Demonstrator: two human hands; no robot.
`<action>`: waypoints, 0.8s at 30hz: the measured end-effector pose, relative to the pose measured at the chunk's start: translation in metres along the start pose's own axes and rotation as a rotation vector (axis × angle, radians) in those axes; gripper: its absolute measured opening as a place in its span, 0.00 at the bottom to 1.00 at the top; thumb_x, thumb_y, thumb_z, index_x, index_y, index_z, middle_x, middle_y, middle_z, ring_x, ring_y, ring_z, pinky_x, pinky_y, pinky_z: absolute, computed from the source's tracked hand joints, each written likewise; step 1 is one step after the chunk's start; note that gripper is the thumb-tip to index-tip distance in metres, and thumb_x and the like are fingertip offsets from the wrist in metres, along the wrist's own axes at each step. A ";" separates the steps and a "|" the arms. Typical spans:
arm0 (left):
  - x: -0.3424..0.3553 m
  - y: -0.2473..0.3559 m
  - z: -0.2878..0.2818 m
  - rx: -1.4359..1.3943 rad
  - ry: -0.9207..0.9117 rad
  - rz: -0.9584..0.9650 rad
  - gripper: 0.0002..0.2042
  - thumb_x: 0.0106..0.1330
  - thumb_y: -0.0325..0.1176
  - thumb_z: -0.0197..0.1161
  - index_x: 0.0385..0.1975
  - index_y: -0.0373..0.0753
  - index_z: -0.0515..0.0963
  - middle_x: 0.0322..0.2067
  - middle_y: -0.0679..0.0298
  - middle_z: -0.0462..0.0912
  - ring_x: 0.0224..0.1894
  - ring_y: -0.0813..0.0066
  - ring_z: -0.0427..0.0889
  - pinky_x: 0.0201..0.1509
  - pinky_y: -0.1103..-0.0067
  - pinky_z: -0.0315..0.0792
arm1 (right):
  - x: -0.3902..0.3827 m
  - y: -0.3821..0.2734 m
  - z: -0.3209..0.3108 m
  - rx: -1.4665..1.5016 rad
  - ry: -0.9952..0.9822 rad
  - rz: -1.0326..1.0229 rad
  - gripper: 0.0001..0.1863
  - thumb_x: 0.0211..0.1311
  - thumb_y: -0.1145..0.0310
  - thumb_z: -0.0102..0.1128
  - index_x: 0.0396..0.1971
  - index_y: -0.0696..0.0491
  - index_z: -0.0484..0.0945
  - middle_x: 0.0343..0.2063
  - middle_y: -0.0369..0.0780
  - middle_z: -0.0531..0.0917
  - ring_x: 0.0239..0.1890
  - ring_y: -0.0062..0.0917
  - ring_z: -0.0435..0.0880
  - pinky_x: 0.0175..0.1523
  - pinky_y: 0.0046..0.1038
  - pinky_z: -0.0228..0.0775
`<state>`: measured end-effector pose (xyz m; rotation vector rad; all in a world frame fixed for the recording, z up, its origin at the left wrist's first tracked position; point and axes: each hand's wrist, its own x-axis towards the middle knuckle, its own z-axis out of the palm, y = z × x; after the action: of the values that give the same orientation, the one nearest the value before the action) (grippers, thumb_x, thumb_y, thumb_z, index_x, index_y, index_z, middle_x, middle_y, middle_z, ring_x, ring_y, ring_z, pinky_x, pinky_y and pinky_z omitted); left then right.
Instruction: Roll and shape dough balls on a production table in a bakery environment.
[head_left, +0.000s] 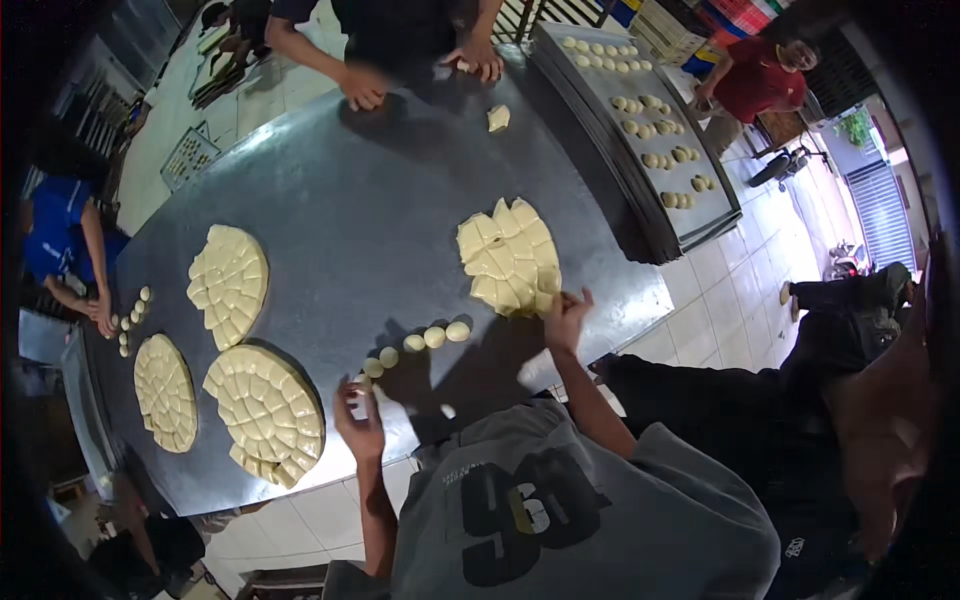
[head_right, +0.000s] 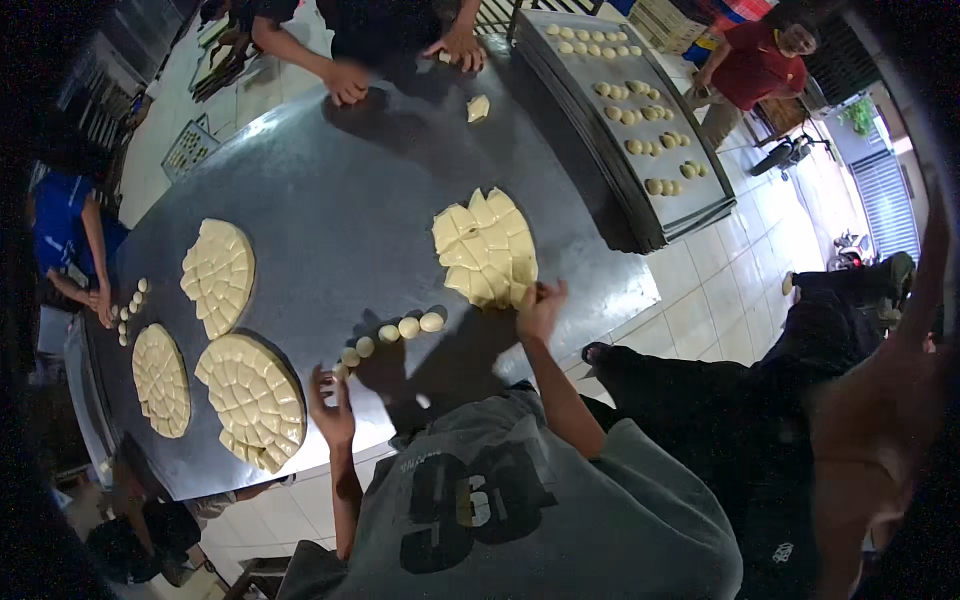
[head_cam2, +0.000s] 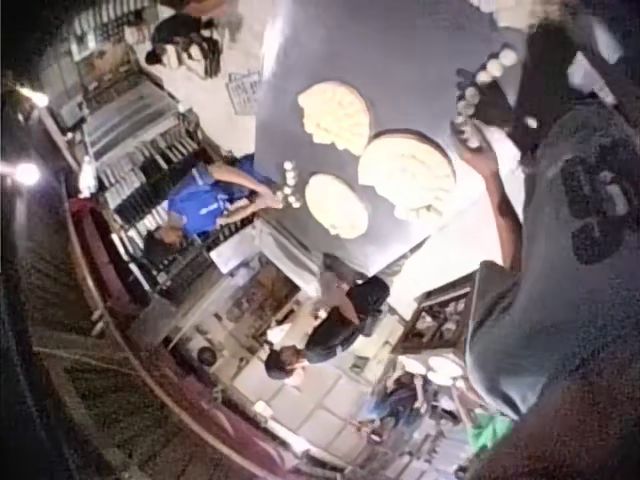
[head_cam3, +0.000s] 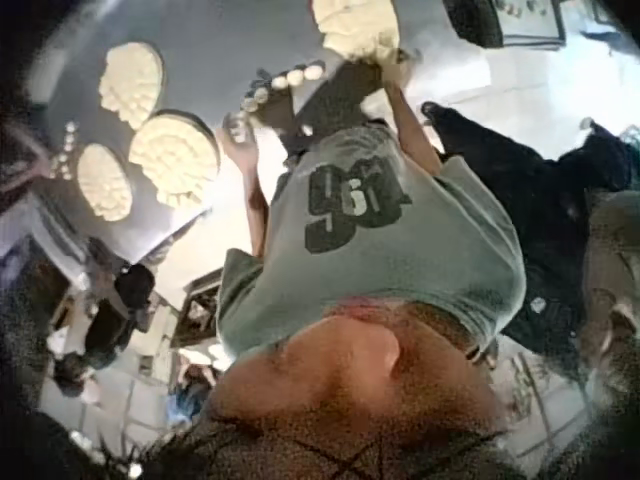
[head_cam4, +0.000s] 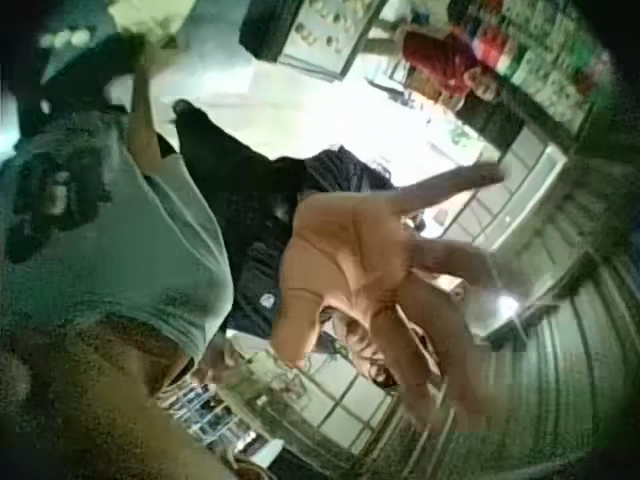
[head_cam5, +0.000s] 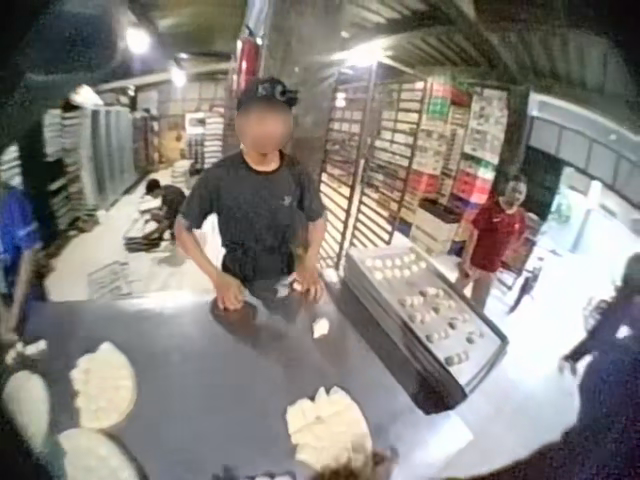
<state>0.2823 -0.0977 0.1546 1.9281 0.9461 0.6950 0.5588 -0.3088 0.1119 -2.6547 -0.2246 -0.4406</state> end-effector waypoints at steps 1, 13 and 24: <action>0.003 0.010 0.011 -0.149 -0.074 -0.054 0.18 0.62 0.29 0.63 0.52 0.35 0.73 0.38 0.59 0.78 0.36 0.70 0.76 0.41 0.76 0.70 | 0.009 -0.005 0.011 -0.003 -0.010 0.130 0.25 0.57 0.62 0.59 0.48 0.65 0.68 0.38 0.50 0.77 0.36 0.39 0.77 0.48 0.34 0.70; 0.041 0.061 0.249 0.172 -0.757 0.975 0.24 0.63 0.38 0.55 0.60 0.39 0.68 0.60 0.60 0.71 0.59 0.60 0.70 0.60 0.67 0.64 | -0.001 0.075 0.002 0.091 -0.734 -0.039 0.32 0.60 0.48 0.56 0.44 0.68 0.72 0.37 0.55 0.80 0.34 0.45 0.80 0.37 0.38 0.72; 0.004 0.087 0.241 0.288 -1.149 0.692 0.49 0.50 0.36 0.70 0.71 0.36 0.46 0.64 0.49 0.63 0.66 0.54 0.61 0.63 0.61 0.59 | 0.023 0.028 -0.148 0.431 -1.466 0.378 0.22 0.57 0.56 0.61 0.36 0.63 0.77 0.22 0.41 0.77 0.22 0.24 0.71 0.28 0.26 0.64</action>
<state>0.4965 -0.2328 0.1151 2.4019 -0.3728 -0.2807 0.5467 -0.3979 0.2345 -1.9865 -0.1832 1.5116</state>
